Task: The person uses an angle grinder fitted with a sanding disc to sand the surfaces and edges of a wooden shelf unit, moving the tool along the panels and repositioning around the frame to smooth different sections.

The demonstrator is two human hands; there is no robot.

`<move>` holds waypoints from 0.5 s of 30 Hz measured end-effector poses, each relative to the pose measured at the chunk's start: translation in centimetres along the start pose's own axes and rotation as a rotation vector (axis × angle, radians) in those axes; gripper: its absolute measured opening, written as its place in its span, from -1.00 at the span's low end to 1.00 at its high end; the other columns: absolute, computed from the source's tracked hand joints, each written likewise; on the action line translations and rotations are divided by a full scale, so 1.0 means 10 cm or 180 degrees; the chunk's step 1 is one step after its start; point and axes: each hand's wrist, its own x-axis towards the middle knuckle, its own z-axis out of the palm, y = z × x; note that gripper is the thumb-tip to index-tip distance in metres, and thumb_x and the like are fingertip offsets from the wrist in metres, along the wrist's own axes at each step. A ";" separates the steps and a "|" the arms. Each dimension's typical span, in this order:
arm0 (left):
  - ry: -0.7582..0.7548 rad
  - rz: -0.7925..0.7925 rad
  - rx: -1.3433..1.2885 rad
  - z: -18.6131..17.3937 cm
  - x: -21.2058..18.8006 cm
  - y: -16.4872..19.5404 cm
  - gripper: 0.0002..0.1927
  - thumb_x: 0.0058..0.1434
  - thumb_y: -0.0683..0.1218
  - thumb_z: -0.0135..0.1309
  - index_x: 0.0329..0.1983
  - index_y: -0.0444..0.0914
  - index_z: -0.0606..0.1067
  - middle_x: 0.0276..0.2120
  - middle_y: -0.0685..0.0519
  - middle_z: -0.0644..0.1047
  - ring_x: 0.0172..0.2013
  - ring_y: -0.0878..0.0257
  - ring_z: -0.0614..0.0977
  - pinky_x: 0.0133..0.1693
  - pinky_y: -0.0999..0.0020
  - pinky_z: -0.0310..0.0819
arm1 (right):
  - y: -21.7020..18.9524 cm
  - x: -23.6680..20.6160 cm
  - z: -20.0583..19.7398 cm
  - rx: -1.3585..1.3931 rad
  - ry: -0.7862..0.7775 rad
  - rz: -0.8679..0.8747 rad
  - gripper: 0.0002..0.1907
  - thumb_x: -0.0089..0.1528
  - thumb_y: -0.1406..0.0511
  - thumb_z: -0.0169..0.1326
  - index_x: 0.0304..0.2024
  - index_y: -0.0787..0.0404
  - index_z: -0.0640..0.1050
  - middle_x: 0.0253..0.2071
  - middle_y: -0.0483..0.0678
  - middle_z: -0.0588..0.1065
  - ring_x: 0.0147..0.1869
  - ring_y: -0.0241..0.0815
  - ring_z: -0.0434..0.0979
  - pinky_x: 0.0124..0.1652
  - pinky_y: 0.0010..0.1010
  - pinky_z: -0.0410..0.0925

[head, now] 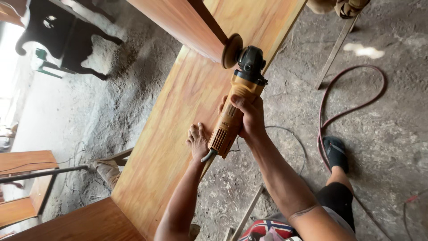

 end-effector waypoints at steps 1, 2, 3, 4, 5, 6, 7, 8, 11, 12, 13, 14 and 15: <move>-0.0143 0.0140 0.0227 -0.11 -0.03 -0.05 -0.11 0.27 0.24 -0.03 0.63 0.01 0.02 0.59 -0.22 -0.05 0.56 -0.25 -0.02 0.37 -0.37 0.06 | -0.03 0.01 0.05 -0.0014 -0.0095 -0.0051 -0.49 0.19 0.34 0.22 0.15 0.36 0.38 -0.30 0.08 0.53 -0.29 -0.04 0.62 -0.24 -0.17 0.54; -0.0414 -0.0009 0.0235 -0.20 -0.08 -0.07 -0.02 0.18 0.29 0.06 0.62 0.04 -0.03 0.56 -0.28 -0.13 0.52 -0.34 -0.07 0.34 -0.36 0.09 | -0.04 0.01 0.08 -0.0032 -0.0174 -0.0064 -0.53 0.23 0.36 0.22 0.11 0.42 0.38 -0.29 0.09 0.53 -0.26 -0.02 0.62 -0.22 -0.14 0.54; -0.0678 -0.0156 0.0257 -0.35 -0.07 -0.12 0.08 0.10 0.33 0.15 0.60 0.08 -0.08 0.54 -0.34 -0.21 0.48 -0.42 -0.11 0.31 -0.34 0.12 | -0.03 0.00 0.10 -0.0033 -0.0250 -0.0088 -0.56 0.26 0.37 0.22 0.08 0.48 0.37 -0.27 0.10 0.52 -0.24 0.00 0.62 -0.20 -0.12 0.54; -0.0925 -0.0265 0.0276 -0.47 -0.02 -0.12 0.18 0.02 0.37 0.25 0.59 0.12 -0.13 0.51 -0.39 -0.29 0.44 -0.50 -0.16 0.28 -0.33 0.15 | -0.01 -0.01 0.07 -0.0057 -0.0184 -0.0089 -0.55 0.24 0.37 0.22 0.09 0.44 0.37 -0.29 0.10 0.52 -0.26 -0.02 0.62 -0.21 -0.13 0.55; -0.0961 -0.0252 0.0250 -0.54 0.02 -0.05 0.20 0.02 0.38 0.25 0.60 0.11 -0.16 0.50 -0.43 -0.29 0.43 -0.55 -0.16 0.25 -0.31 0.22 | 0.01 0.01 0.03 -0.0089 -0.0148 -0.0128 -0.53 0.21 0.37 0.21 0.11 0.40 0.36 -0.32 0.09 0.52 -0.28 -0.03 0.62 -0.22 -0.15 0.55; -0.0991 -0.0238 0.0211 -0.60 0.05 0.02 0.23 0.02 0.40 0.25 0.61 0.10 -0.20 0.49 -0.47 -0.28 0.41 -0.60 -0.15 0.22 -0.29 0.29 | 0.02 0.06 -0.01 -0.0131 -0.0121 -0.0168 -0.51 0.19 0.36 0.21 0.12 0.35 0.36 -0.34 0.08 0.51 -0.30 -0.05 0.62 -0.23 -0.17 0.56; -0.1068 -0.0253 0.0168 -0.64 0.02 0.06 0.26 0.02 0.41 0.24 0.61 0.10 -0.23 0.47 -0.51 -0.28 0.40 -0.65 -0.15 0.19 -0.28 0.36 | 0.03 0.08 -0.08 -0.0116 -0.0012 -0.0149 -0.51 0.18 0.35 0.20 0.13 0.34 0.37 -0.35 0.07 0.51 -0.32 -0.07 0.61 -0.24 -0.19 0.56; -0.1092 -0.0244 0.0173 -0.67 -0.01 0.10 0.26 0.02 0.42 0.25 0.61 0.10 -0.24 0.47 -0.52 -0.28 0.40 -0.65 -0.15 0.19 -0.27 0.36 | 0.03 0.07 -0.16 -0.0114 0.0104 -0.0091 -0.51 0.18 0.34 0.20 0.13 0.33 0.39 -0.36 0.06 0.52 -0.33 -0.09 0.60 -0.26 -0.21 0.55; -0.1163 -0.0236 0.0226 -0.70 0.00 0.13 0.26 0.02 0.42 0.25 0.59 0.08 -0.26 0.46 -0.54 -0.31 0.41 -0.63 -0.16 0.17 -0.25 0.39 | 0.06 0.02 -0.25 -0.0076 0.0402 0.0089 -0.57 0.19 0.34 0.20 0.04 0.39 0.38 -0.37 0.07 0.52 -0.35 -0.06 0.61 -0.30 -0.18 0.56; -0.1202 -0.0260 0.0219 -0.68 0.01 0.11 0.26 0.02 0.41 0.24 0.58 0.08 -0.27 0.45 -0.55 -0.33 0.41 -0.61 -0.16 0.17 -0.23 0.40 | 0.06 0.01 -0.23 -0.0071 0.0476 0.0144 -0.59 0.19 0.35 0.20 -0.01 0.42 0.37 -0.37 0.08 0.53 -0.35 -0.03 0.62 -0.31 -0.15 0.56; -0.1227 -0.0282 0.0201 -0.65 0.05 0.09 0.25 0.02 0.40 0.23 0.57 0.07 -0.28 0.45 -0.55 -0.35 0.41 -0.60 -0.16 0.17 -0.21 0.42 | 0.05 0.01 -0.18 -0.0073 0.0386 0.0081 -0.57 0.16 0.35 0.20 0.02 0.37 0.38 -0.36 0.06 0.53 -0.35 -0.06 0.62 -0.30 -0.18 0.56; -0.1155 -0.0263 0.0170 -0.61 0.10 0.06 0.17 0.10 0.35 0.17 0.58 0.06 -0.26 0.44 -0.58 -0.35 0.40 -0.63 -0.16 0.17 -0.22 0.40 | 0.04 -0.02 -0.09 -0.0077 0.0306 0.0040 -0.54 0.14 0.35 0.21 0.05 0.33 0.40 -0.36 0.03 0.54 -0.35 -0.08 0.63 -0.30 -0.21 0.56; -0.1106 -0.0260 0.0142 -0.56 0.12 0.03 0.08 0.19 0.30 0.11 0.60 0.06 -0.25 0.44 -0.61 -0.35 0.39 -0.67 -0.16 0.18 -0.23 0.38 | 0.04 -0.08 0.00 -0.0080 0.0244 0.0021 -0.51 0.11 0.35 0.21 0.08 0.29 0.41 -0.36 0.01 0.54 -0.35 -0.11 0.63 -0.29 -0.24 0.56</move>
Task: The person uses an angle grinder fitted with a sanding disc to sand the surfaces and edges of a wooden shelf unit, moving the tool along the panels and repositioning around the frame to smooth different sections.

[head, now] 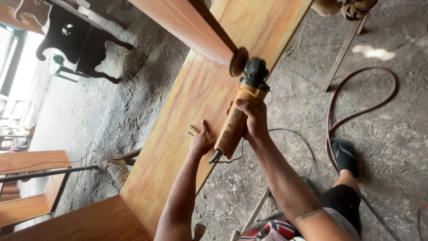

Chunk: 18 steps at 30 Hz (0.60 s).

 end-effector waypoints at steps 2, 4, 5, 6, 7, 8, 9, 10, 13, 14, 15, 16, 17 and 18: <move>0.0074 0.0055 -0.0051 0.08 0.08 -0.07 -0.04 0.30 0.22 0.02 0.62 0.08 -0.22 0.45 -0.63 -0.34 0.38 -0.71 -0.16 0.20 -0.28 0.33 | -0.07 -0.03 0.22 -0.0108 -0.0255 -0.0112 -0.60 0.18 0.35 0.23 0.00 0.39 0.43 -0.33 0.05 0.55 -0.32 -0.08 0.64 -0.28 -0.21 0.57; 0.0116 0.0128 -0.0108 0.11 0.11 -0.13 -0.11 0.37 0.13 -0.04 0.65 0.12 -0.20 0.46 -0.62 -0.33 0.39 -0.70 -0.15 0.22 -0.35 0.27 | -0.16 -0.03 0.43 -0.0240 -0.0462 -0.0266 -0.61 0.20 0.34 0.24 -0.02 0.42 0.43 -0.31 0.07 0.55 -0.30 -0.07 0.65 -0.27 -0.20 0.58; 0.0146 0.0166 -0.0130 0.12 0.12 -0.13 -0.12 0.37 0.13 -0.04 0.66 0.15 -0.19 0.48 -0.60 -0.32 0.39 -0.70 -0.15 0.22 -0.35 0.27 | -0.22 -0.02 0.49 -0.0327 -0.0523 -0.0345 -0.60 0.19 0.33 0.25 -0.01 0.40 0.42 -0.32 0.06 0.55 -0.30 -0.08 0.66 -0.27 -0.21 0.59; 0.0172 0.0205 -0.0160 0.12 0.13 -0.14 -0.13 0.38 0.12 -0.04 0.66 0.18 -0.17 0.49 -0.58 -0.32 0.40 -0.70 -0.15 0.22 -0.34 0.28 | -0.26 -0.02 0.54 -0.0422 -0.0582 -0.0420 -0.58 0.19 0.32 0.25 0.01 0.37 0.42 -0.32 0.06 0.55 -0.30 -0.08 0.66 -0.26 -0.22 0.60; 0.0193 0.0245 -0.0193 0.12 0.12 -0.15 -0.14 0.38 0.11 -0.04 0.66 0.21 -0.16 0.50 -0.56 -0.31 0.41 -0.70 -0.15 0.22 -0.34 0.28 | -0.28 -0.02 0.57 -0.0411 -0.0548 -0.0385 -0.60 0.21 0.33 0.25 -0.01 0.42 0.43 -0.31 0.08 0.55 -0.29 -0.07 0.66 -0.25 -0.21 0.60; 0.0106 0.0148 -0.0142 0.10 0.11 -0.12 -0.06 0.30 0.12 0.04 0.64 0.18 -0.18 0.49 -0.56 -0.32 0.40 -0.68 -0.15 0.22 -0.32 0.29 | -0.29 -0.02 0.57 -0.0400 -0.0513 -0.0358 -0.61 0.23 0.34 0.25 -0.02 0.46 0.44 -0.30 0.10 0.55 -0.28 -0.06 0.65 -0.24 -0.20 0.59; 0.0012 0.0051 -0.0084 0.06 0.09 -0.09 0.03 0.22 0.13 0.12 0.62 0.15 -0.20 0.48 -0.56 -0.32 0.40 -0.66 -0.15 0.22 -0.30 0.30 | -0.30 -0.01 0.55 -0.0384 -0.0471 -0.0331 -0.63 0.25 0.35 0.25 -0.04 0.51 0.44 -0.29 0.12 0.55 -0.28 -0.05 0.65 -0.23 -0.20 0.59; -0.0090 -0.0046 -0.0017 0.02 0.04 -0.05 0.11 0.13 0.14 0.20 0.61 0.12 -0.22 0.46 -0.55 -0.33 0.40 -0.65 -0.14 0.22 -0.28 0.31 | -0.29 0.00 0.51 -0.0305 -0.0390 -0.0321 -0.63 0.23 0.35 0.24 -0.03 0.46 0.43 -0.30 0.10 0.54 -0.28 -0.06 0.64 -0.23 -0.19 0.59; -0.0122 -0.0154 -0.0109 -0.10 -0.07 0.09 0.12 0.15 0.26 0.24 0.59 0.04 -0.19 0.44 -0.58 -0.31 0.40 -0.64 -0.16 0.23 -0.31 0.27 | -0.19 0.11 0.28 0.0013 -0.0191 -0.0244 -0.63 0.19 0.37 0.20 -0.02 0.38 0.40 -0.31 0.06 0.52 -0.32 -0.08 0.62 -0.25 -0.17 0.58; -0.0055 -0.0135 -0.0105 -0.12 -0.12 0.13 0.15 0.11 0.28 0.26 0.59 0.03 -0.18 0.45 -0.57 -0.30 0.40 -0.64 -0.13 0.22 -0.28 0.30 | -0.14 0.11 0.16 0.0154 -0.0102 -0.0134 -0.63 0.19 0.36 0.20 -0.03 0.38 0.40 -0.32 0.08 0.51 -0.34 -0.06 0.61 -0.28 -0.16 0.56; 0.0004 -0.0112 -0.0096 -0.14 -0.14 0.14 0.19 0.07 0.30 0.28 0.59 0.02 -0.17 0.45 -0.57 -0.29 0.40 -0.63 -0.11 0.20 -0.26 0.34 | -0.07 0.11 0.03 0.0295 -0.0001 -0.0027 -0.64 0.19 0.36 0.19 -0.04 0.39 0.40 -0.34 0.09 0.51 -0.36 -0.05 0.60 -0.30 -0.15 0.55; 0.0070 -0.0090 -0.0088 -0.16 -0.16 0.16 0.22 0.02 0.32 0.30 0.59 0.01 -0.16 0.46 -0.57 -0.27 0.40 -0.62 -0.09 0.19 -0.23 0.38 | 0.01 0.13 -0.09 0.0292 0.0042 -0.0012 -0.63 0.19 0.34 0.20 -0.03 0.37 0.39 -0.34 0.09 0.51 -0.35 -0.04 0.59 -0.30 -0.15 0.54; 0.0081 -0.0068 -0.0035 -0.18 -0.16 0.17 0.26 -0.01 0.34 0.31 0.60 0.01 -0.17 0.46 -0.57 -0.27 0.39 -0.63 -0.09 0.18 -0.22 0.39 | 0.08 0.18 -0.21 0.0290 0.0078 0.0006 -0.61 0.18 0.32 0.21 -0.03 0.36 0.39 -0.34 0.09 0.50 -0.35 -0.04 0.59 -0.30 -0.15 0.53; 0.0077 -0.0044 0.0021 -0.18 -0.16 0.18 0.30 -0.04 0.37 0.33 0.60 0.01 -0.18 0.45 -0.58 -0.27 0.39 -0.65 -0.09 0.18 -0.22 0.39 | 0.16 0.20 -0.34 0.0288 0.0129 0.0026 -0.59 0.18 0.30 0.22 -0.02 0.34 0.39 -0.34 0.08 0.50 -0.35 -0.03 0.59 -0.30 -0.14 0.52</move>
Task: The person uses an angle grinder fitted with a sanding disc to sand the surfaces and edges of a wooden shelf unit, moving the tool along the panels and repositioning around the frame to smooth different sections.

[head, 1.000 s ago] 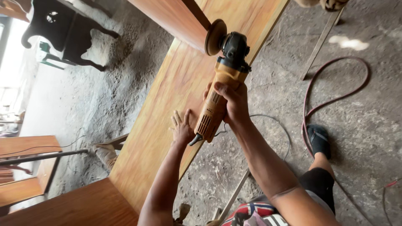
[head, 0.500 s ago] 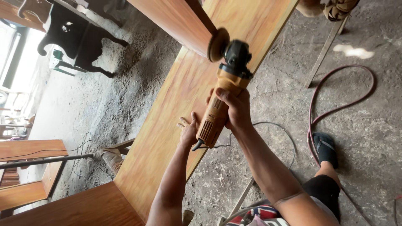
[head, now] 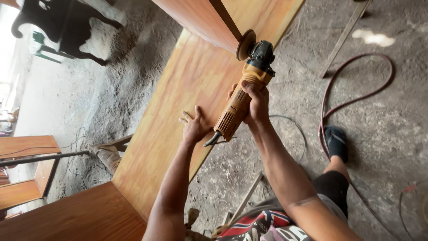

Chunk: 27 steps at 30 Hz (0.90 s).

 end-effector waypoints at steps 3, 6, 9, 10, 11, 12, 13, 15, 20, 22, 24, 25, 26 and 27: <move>-0.0113 -0.0019 0.0090 0.01 0.00 0.00 0.38 -0.08 0.42 0.36 0.61 0.00 -0.22 0.45 -0.58 -0.28 0.40 -0.63 -0.11 0.16 -0.22 0.40 | 0.03 0.05 -0.48 -0.0207 -0.0051 0.0075 -0.50 0.17 0.20 0.25 0.03 0.36 0.41 -0.29 0.10 0.51 -0.28 -0.02 0.60 -0.23 -0.17 0.53; -0.0106 -0.0061 -0.0079 -0.01 0.01 -0.01 0.40 -0.12 0.41 0.38 0.60 0.02 -0.23 0.46 -0.54 -0.33 0.42 -0.59 -0.14 0.15 -0.27 0.40 | -0.12 0.02 -0.94 -0.0030 -0.0236 0.0251 -0.49 0.20 0.13 0.25 0.05 0.28 0.42 -0.21 0.06 0.50 -0.19 -0.04 0.57 -0.11 -0.15 0.50; -0.0268 -0.0172 -0.0207 -0.06 -0.01 0.01 0.41 -0.13 0.38 0.40 0.61 0.03 -0.23 0.48 -0.49 -0.37 0.44 -0.54 -0.20 0.10 -0.45 0.35 | -0.27 -0.07 -1.30 0.0103 -0.0351 0.0442 -0.48 0.23 0.05 0.25 0.07 0.20 0.43 -0.14 0.02 0.49 -0.09 -0.06 0.55 0.00 -0.13 0.47; -0.0341 -0.0217 -0.0235 -0.08 -0.03 0.01 0.42 -0.14 0.37 0.41 0.61 0.03 -0.23 0.48 -0.47 -0.39 0.45 -0.53 -0.23 0.08 -0.53 0.33 | -0.26 -0.07 -1.36 0.0043 -0.0343 0.0478 -0.47 0.22 0.04 0.25 0.07 0.20 0.44 -0.13 0.01 0.49 -0.09 -0.06 0.55 0.01 -0.13 0.46; -0.0328 -0.0193 -0.0269 -0.08 -0.06 0.03 0.42 -0.14 0.38 0.41 0.61 0.03 -0.22 0.48 -0.48 -0.38 0.45 -0.54 -0.24 0.07 -0.54 0.32 | -0.24 -0.07 -1.40 -0.0008 -0.0334 0.0507 -0.46 0.22 0.03 0.25 0.07 0.21 0.44 -0.13 0.01 0.49 -0.08 -0.06 0.54 0.02 -0.13 0.45; -0.0294 -0.0163 -0.0289 -0.11 -0.07 0.03 0.42 -0.15 0.38 0.42 0.61 0.03 -0.21 0.47 -0.49 -0.38 0.44 -0.55 -0.25 0.06 -0.56 0.31 | -0.22 -0.05 -1.43 -0.0045 -0.0341 0.0521 -0.45 0.22 0.01 0.25 0.07 0.21 0.45 -0.12 0.00 0.49 -0.08 -0.06 0.54 0.02 -0.13 0.44; -0.0249 -0.0132 -0.0306 -0.13 -0.08 0.04 0.41 -0.15 0.39 0.42 0.60 0.02 -0.20 0.47 -0.50 -0.38 0.44 -0.56 -0.26 0.06 -0.57 0.31 | -0.20 -0.01 -1.44 -0.0102 -0.0355 0.0537 -0.45 0.21 0.01 0.25 0.06 0.21 0.45 -0.13 0.00 0.49 -0.09 -0.07 0.54 0.01 -0.13 0.44; -0.0292 -0.0161 -0.0284 -0.17 -0.09 0.05 0.39 -0.13 0.38 0.41 0.61 0.03 -0.19 0.47 -0.50 -0.38 0.45 -0.55 -0.24 0.07 -0.56 0.32 | -0.12 0.04 -1.42 -0.0200 -0.0362 0.0579 -0.44 0.20 -0.01 0.25 0.06 0.20 0.45 -0.15 -0.01 0.49 -0.11 -0.08 0.54 0.00 -0.14 0.45; -0.0392 -0.0171 -0.0363 -0.25 -0.12 0.05 0.36 -0.09 0.38 0.40 0.61 0.03 -0.17 0.46 -0.51 -0.38 0.44 -0.55 -0.26 0.09 -0.58 0.27 | 0.00 0.17 -1.33 -0.0356 -0.0263 0.0535 -0.46 0.20 0.00 0.26 0.00 0.21 0.46 -0.18 -0.02 0.49 -0.14 -0.09 0.55 -0.04 -0.15 0.45; -0.0416 -0.0142 -0.0359 -0.28 -0.12 0.04 0.34 -0.07 0.37 0.39 0.61 0.03 -0.17 0.46 -0.53 -0.38 0.44 -0.57 -0.26 0.09 -0.58 0.26 | 0.03 0.22 -1.30 -0.0358 -0.0242 0.0534 -0.47 0.19 0.00 0.26 -0.01 0.20 0.45 -0.19 -0.02 0.49 -0.14 -0.10 0.55 -0.04 -0.16 0.46; -0.0426 -0.0181 -0.0389 -0.29 -0.13 0.05 0.34 -0.08 0.37 0.39 0.61 0.04 -0.17 0.46 -0.52 -0.38 0.44 -0.56 -0.26 0.10 -0.58 0.25 | 0.06 0.28 -1.27 -0.0345 -0.0276 0.0532 -0.48 0.20 0.00 0.26 -0.02 0.21 0.45 -0.19 -0.02 0.48 -0.14 -0.10 0.55 -0.03 -0.16 0.46; -0.0434 -0.0193 -0.0397 -0.30 -0.13 0.05 0.34 -0.08 0.37 0.39 0.61 0.04 -0.16 0.46 -0.51 -0.38 0.44 -0.56 -0.26 0.10 -0.58 0.25 | 0.08 0.30 -1.26 -0.0365 -0.0264 0.0504 -0.48 0.19 0.01 0.26 -0.03 0.21 0.45 -0.20 -0.01 0.48 -0.14 -0.10 0.55 -0.04 -0.15 0.46; -0.0438 -0.0198 -0.0394 -0.30 -0.13 0.05 0.34 -0.08 0.36 0.39 0.61 0.04 -0.17 0.46 -0.51 -0.38 0.44 -0.56 -0.26 0.10 -0.58 0.25 | 0.12 0.32 -1.25 -0.0377 -0.0253 0.0469 -0.48 0.19 0.01 0.26 -0.03 0.21 0.44 -0.21 -0.01 0.48 -0.15 -0.09 0.55 -0.04 -0.14 0.46; -0.0439 -0.0201 -0.0385 -0.31 -0.13 0.06 0.34 -0.07 0.36 0.39 0.61 0.03 -0.17 0.47 -0.52 -0.38 0.44 -0.56 -0.26 0.10 -0.58 0.25 | 0.15 0.34 -1.24 -0.0382 -0.0243 0.0429 -0.48 0.19 0.01 0.25 -0.04 0.21 0.44 -0.22 0.00 0.48 -0.15 -0.09 0.54 -0.05 -0.14 0.46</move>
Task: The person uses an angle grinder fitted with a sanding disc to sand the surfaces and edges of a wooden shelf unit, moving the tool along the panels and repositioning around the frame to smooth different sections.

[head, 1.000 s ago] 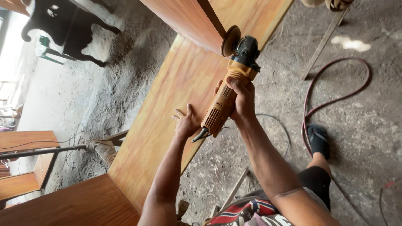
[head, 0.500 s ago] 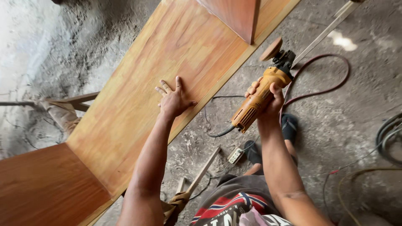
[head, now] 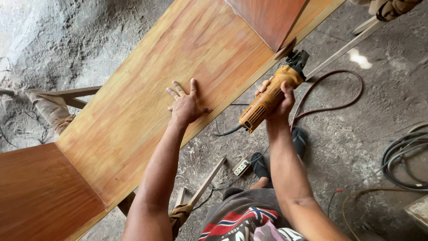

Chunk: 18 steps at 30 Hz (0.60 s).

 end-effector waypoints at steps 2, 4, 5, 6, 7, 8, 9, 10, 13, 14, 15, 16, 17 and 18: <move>0.0010 -0.0003 -0.0010 0.00 -0.01 0.01 0.34 -0.08 0.36 0.40 0.61 0.03 -0.17 0.47 -0.51 -0.38 0.44 -0.55 -0.27 0.10 -0.58 0.25 | 0.06 0.03 0.02 0.0047 0.0075 0.0005 -0.47 0.16 0.00 0.25 -0.05 0.20 0.43 -0.23 0.00 0.48 -0.16 -0.08 0.54 -0.07 -0.13 0.47; 0.0036 0.0003 -0.0051 0.00 -0.02 0.01 0.36 -0.10 0.35 0.41 0.60 0.03 -0.17 0.47 -0.49 -0.39 0.45 -0.53 -0.28 0.10 -0.59 0.23 | 0.06 0.03 0.04 0.0025 0.0167 0.0017 -0.46 0.15 0.00 0.24 -0.05 0.23 0.43 -0.24 0.00 0.48 -0.17 -0.07 0.54 -0.08 -0.13 0.47; 0.0033 -0.0005 -0.0041 0.00 -0.02 0.02 0.35 -0.10 0.35 0.41 0.61 0.03 -0.17 0.47 -0.49 -0.39 0.45 -0.53 -0.28 0.11 -0.58 0.24 | 0.06 0.04 0.05 -0.0021 0.0204 0.0029 -0.44 0.15 0.00 0.24 -0.04 0.25 0.43 -0.24 0.01 0.47 -0.17 -0.06 0.54 -0.07 -0.13 0.46; 0.0028 -0.0012 -0.0028 0.00 -0.02 0.02 0.35 -0.09 0.34 0.41 0.61 0.03 -0.17 0.47 -0.48 -0.39 0.45 -0.54 -0.28 0.11 -0.58 0.24 | 0.06 0.04 0.07 -0.0066 0.0245 0.0040 -0.43 0.16 0.00 0.24 -0.04 0.28 0.43 -0.24 0.02 0.47 -0.17 -0.05 0.54 -0.07 -0.14 0.46; 0.0013 -0.0020 -0.0015 0.00 -0.02 0.02 0.35 -0.09 0.34 0.41 0.61 0.04 -0.17 0.47 -0.48 -0.39 0.45 -0.54 -0.28 0.11 -0.58 0.25 | 0.05 0.03 0.10 -0.0102 0.0237 0.0026 -0.43 0.15 0.00 0.25 -0.04 0.26 0.42 -0.24 0.02 0.47 -0.17 -0.05 0.53 -0.07 -0.14 0.46; 0.0015 -0.0022 -0.0017 0.00 -0.02 0.02 0.35 -0.09 0.34 0.41 0.61 0.04 -0.17 0.47 -0.48 -0.39 0.45 -0.53 -0.27 0.11 -0.58 0.24 | 0.02 0.02 0.13 -0.0142 0.0230 0.0012 -0.43 0.15 -0.01 0.25 -0.04 0.25 0.41 -0.24 0.02 0.47 -0.17 -0.05 0.53 -0.07 -0.14 0.46; 0.0023 -0.0024 -0.0023 0.01 -0.02 0.02 0.35 -0.10 0.34 0.41 0.61 0.05 -0.17 0.48 -0.48 -0.39 0.45 -0.53 -0.27 0.12 -0.58 0.24 | 0.00 0.02 0.17 -0.0185 0.0217 -0.0004 -0.43 0.15 -0.01 0.26 -0.04 0.24 0.40 -0.24 0.03 0.47 -0.17 -0.05 0.53 -0.07 -0.14 0.47; 0.0031 -0.0028 -0.0031 0.01 -0.02 0.02 0.35 -0.10 0.34 0.41 0.61 0.05 -0.17 0.48 -0.48 -0.40 0.45 -0.53 -0.27 0.12 -0.58 0.24 | -0.02 0.02 0.22 -0.0208 0.0178 -0.0030 -0.42 0.14 -0.01 0.26 -0.04 0.25 0.40 -0.25 0.03 0.47 -0.18 -0.04 0.53 -0.08 -0.14 0.47; 0.0030 -0.0040 -0.0025 0.03 -0.01 0.01 0.35 -0.11 0.34 0.41 0.60 0.06 -0.17 0.48 -0.46 -0.40 0.46 -0.51 -0.26 0.13 -0.57 0.24 | -0.09 -0.05 0.42 -0.0188 0.0110 -0.0078 -0.41 0.15 0.00 0.26 -0.02 0.26 0.40 -0.26 0.04 0.46 -0.19 -0.03 0.53 -0.09 -0.13 0.47; 0.0045 -0.0030 -0.0027 0.04 0.00 0.01 0.36 -0.11 0.34 0.41 0.60 0.05 -0.17 0.48 -0.46 -0.40 0.45 -0.52 -0.26 0.13 -0.57 0.24 | -0.12 -0.07 0.51 -0.0116 0.0103 -0.0081 -0.42 0.15 0.01 0.26 -0.01 0.26 0.39 -0.24 0.04 0.47 -0.17 -0.03 0.54 -0.08 -0.13 0.46; 0.0062 -0.0016 -0.0029 0.05 0.00 0.00 0.36 -0.11 0.34 0.41 0.61 0.05 -0.17 0.48 -0.47 -0.40 0.45 -0.53 -0.26 0.13 -0.57 0.24 | -0.15 -0.09 0.61 -0.0045 0.0093 -0.0087 -0.42 0.16 0.03 0.26 0.00 0.26 0.39 -0.22 0.03 0.47 -0.15 -0.04 0.54 -0.08 -0.12 0.46; 0.0079 -0.0001 -0.0027 0.05 0.00 0.00 0.36 -0.10 0.33 0.41 0.61 0.04 -0.17 0.48 -0.47 -0.40 0.45 -0.53 -0.26 0.12 -0.58 0.24 | -0.21 -0.12 0.72 -0.0077 0.0153 -0.0098 -0.43 0.14 0.04 0.27 0.00 0.25 0.39 -0.23 0.03 0.47 -0.17 -0.04 0.55 -0.10 -0.11 0.47; 0.0079 -0.0004 -0.0035 0.06 -0.01 0.00 0.36 -0.10 0.33 0.41 0.61 0.03 -0.17 0.48 -0.48 -0.39 0.45 -0.53 -0.25 0.11 -0.58 0.26 | -0.25 -0.16 0.84 -0.0099 0.0211 -0.0120 -0.43 0.13 0.06 0.27 -0.01 0.24 0.38 -0.24 0.03 0.47 -0.18 -0.03 0.55 -0.12 -0.10 0.48; 0.0096 0.0001 -0.0030 0.06 -0.01 0.01 0.35 -0.10 0.33 0.41 0.61 0.02 -0.17 0.48 -0.49 -0.38 0.45 -0.53 -0.24 0.10 -0.58 0.28 | -0.29 -0.19 0.97 -0.0107 0.0259 -0.0158 -0.44 0.11 0.07 0.28 -0.01 0.22 0.38 -0.25 0.03 0.47 -0.19 -0.03 0.56 -0.14 -0.09 0.49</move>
